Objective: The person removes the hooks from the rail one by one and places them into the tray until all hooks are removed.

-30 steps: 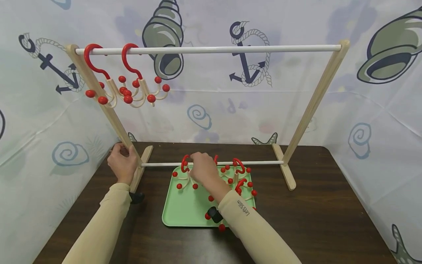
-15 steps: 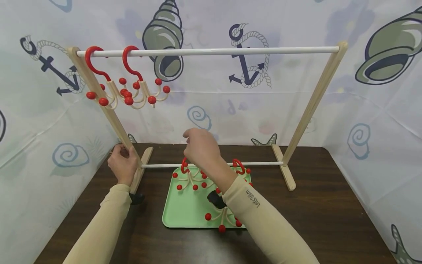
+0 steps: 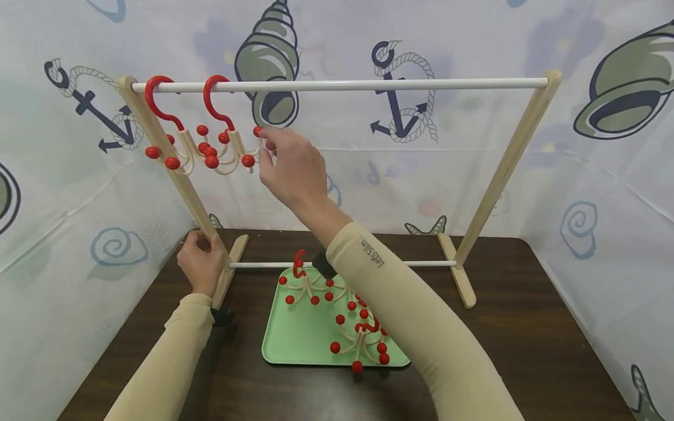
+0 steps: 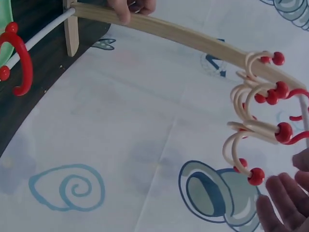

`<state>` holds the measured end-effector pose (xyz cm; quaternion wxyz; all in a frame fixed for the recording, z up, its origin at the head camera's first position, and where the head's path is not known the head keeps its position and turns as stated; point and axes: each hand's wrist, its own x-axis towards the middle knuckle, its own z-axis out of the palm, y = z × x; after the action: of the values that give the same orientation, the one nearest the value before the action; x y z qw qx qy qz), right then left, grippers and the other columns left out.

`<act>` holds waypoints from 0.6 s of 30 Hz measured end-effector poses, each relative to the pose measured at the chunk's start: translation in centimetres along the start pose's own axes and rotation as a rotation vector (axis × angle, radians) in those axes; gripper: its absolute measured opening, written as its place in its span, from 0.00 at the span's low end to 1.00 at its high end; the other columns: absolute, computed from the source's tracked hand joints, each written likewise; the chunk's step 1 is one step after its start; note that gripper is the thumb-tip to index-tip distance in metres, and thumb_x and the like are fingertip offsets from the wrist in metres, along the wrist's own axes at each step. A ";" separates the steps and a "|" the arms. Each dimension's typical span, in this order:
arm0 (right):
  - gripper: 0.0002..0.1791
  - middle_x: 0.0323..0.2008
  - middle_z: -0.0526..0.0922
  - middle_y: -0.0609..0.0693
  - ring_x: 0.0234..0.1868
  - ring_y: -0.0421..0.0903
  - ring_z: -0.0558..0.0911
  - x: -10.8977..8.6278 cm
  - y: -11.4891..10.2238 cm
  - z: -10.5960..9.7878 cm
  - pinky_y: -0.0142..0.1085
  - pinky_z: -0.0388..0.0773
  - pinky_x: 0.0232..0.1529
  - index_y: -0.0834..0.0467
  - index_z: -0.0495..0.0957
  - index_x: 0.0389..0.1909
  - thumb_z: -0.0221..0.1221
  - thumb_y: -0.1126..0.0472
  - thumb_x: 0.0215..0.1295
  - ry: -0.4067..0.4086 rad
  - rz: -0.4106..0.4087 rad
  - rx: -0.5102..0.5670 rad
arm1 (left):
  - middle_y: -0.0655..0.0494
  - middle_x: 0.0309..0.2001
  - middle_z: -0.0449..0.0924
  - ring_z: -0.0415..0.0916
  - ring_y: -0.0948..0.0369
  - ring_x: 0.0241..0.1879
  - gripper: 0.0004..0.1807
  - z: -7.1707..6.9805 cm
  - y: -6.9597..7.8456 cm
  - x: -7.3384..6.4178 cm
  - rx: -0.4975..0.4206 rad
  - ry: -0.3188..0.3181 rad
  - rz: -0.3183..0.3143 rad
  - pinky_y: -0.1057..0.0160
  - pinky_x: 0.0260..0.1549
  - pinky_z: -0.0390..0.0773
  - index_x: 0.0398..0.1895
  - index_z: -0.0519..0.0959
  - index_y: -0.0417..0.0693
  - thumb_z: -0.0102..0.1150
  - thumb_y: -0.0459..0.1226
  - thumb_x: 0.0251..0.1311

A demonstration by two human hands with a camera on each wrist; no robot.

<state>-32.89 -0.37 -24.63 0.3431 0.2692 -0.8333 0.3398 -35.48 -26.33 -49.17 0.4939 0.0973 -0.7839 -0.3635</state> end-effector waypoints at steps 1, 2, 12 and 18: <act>0.17 0.44 0.85 0.49 0.44 0.42 0.82 0.5 0.0 0.2 0.30 0.74 0.45 0.57 0.81 0.54 0.60 0.59 0.66 -0.003 0.002 -0.001 | 0.42 0.28 0.82 0.80 0.45 0.28 0.08 0.0 0.0 0.0 0.003 0.002 0.000 0.45 0.34 0.73 0.34 0.80 0.37 0.65 0.34 0.56; 0.18 0.46 0.84 0.48 0.46 0.42 0.81 0.9 0.0 0.5 0.30 0.73 0.47 0.57 0.80 0.55 0.60 0.58 0.66 -0.019 0.005 -0.008 | 0.42 0.28 0.82 0.80 0.45 0.28 0.08 0.1 -0.1 0.0 0.009 -0.001 -0.001 0.45 0.34 0.74 0.34 0.80 0.37 0.65 0.34 0.56; 0.33 0.63 0.76 0.46 0.59 0.43 0.75 3.5 -0.6 2.0 0.32 0.73 0.52 0.52 0.63 0.73 0.59 0.54 0.68 -0.399 0.139 0.073 | 0.42 0.27 0.81 0.78 0.45 0.27 0.08 0.1 -0.3 0.0 0.010 -0.007 0.009 0.44 0.32 0.72 0.33 0.80 0.38 0.65 0.36 0.57; 0.35 0.63 0.74 0.50 0.60 0.44 0.76 4.2 -1.1 2.8 0.34 0.75 0.52 0.52 0.56 0.75 0.56 0.57 0.71 -0.485 0.186 0.219 | 0.42 0.26 0.81 0.78 0.46 0.27 0.08 0.2 -0.1 0.0 0.009 0.002 -0.004 0.45 0.32 0.72 0.33 0.80 0.38 0.65 0.36 0.57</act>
<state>-35.82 -4.02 -22.54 0.0699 0.3006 -0.8704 0.3835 -35.63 -26.32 -49.28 0.4938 0.1015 -0.7846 -0.3609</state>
